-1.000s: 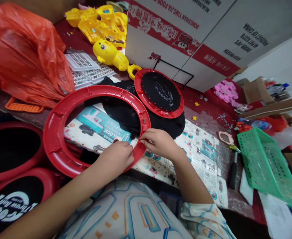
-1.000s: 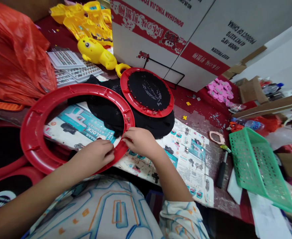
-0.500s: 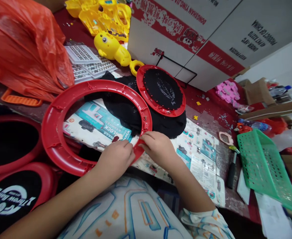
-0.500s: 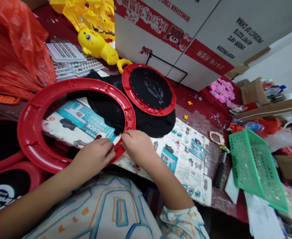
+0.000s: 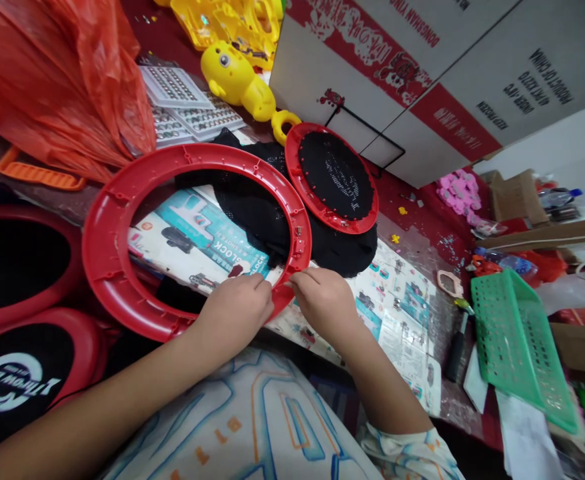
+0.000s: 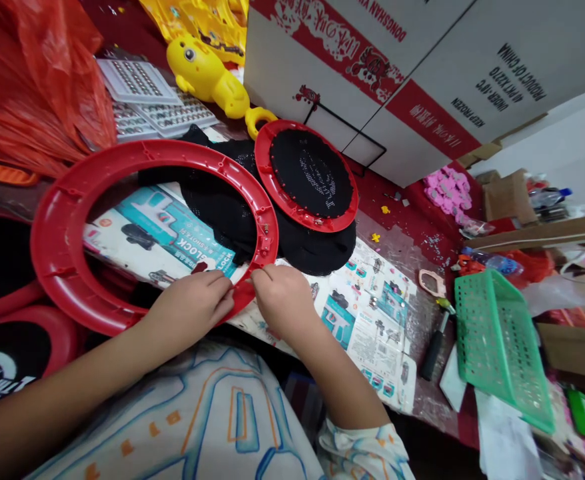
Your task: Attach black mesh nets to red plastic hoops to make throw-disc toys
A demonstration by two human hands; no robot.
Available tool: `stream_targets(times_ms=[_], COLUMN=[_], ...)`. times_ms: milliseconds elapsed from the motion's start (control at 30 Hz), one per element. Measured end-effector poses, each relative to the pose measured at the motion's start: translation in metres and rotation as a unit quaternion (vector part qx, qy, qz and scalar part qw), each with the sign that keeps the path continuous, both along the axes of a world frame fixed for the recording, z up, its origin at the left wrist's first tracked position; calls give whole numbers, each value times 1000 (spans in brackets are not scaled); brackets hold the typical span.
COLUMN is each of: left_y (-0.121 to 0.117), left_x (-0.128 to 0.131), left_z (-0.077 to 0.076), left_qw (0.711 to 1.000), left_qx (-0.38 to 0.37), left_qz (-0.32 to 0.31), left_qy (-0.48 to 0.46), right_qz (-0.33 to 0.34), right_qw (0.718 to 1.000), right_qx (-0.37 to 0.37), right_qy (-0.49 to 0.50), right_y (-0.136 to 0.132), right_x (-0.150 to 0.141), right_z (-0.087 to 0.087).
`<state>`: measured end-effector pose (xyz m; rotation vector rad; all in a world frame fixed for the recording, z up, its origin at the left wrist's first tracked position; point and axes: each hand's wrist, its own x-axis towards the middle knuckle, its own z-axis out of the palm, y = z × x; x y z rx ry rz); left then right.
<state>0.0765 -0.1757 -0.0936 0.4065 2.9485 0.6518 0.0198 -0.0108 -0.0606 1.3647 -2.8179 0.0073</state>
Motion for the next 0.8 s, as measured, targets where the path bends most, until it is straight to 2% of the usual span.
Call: stream_targets(times_ms=[333, 600, 800], left_y=[-1, -2, -2], left_x=[-5, -6, -5], left_z=[3, 1, -4], left_qw=[1000, 1000, 999], left_qx=[10, 19, 28], left_qz=[6, 8, 12], left_qy=[-21, -23, -19], right_qz=[59, -21, 17], right_qw=[998, 998, 1000], right_qx=[24, 17, -9], right_qy=[26, 54, 23], right_y=[-10, -6, -8], right_x=[-4, -3, -3], right_z=[7, 2, 6])
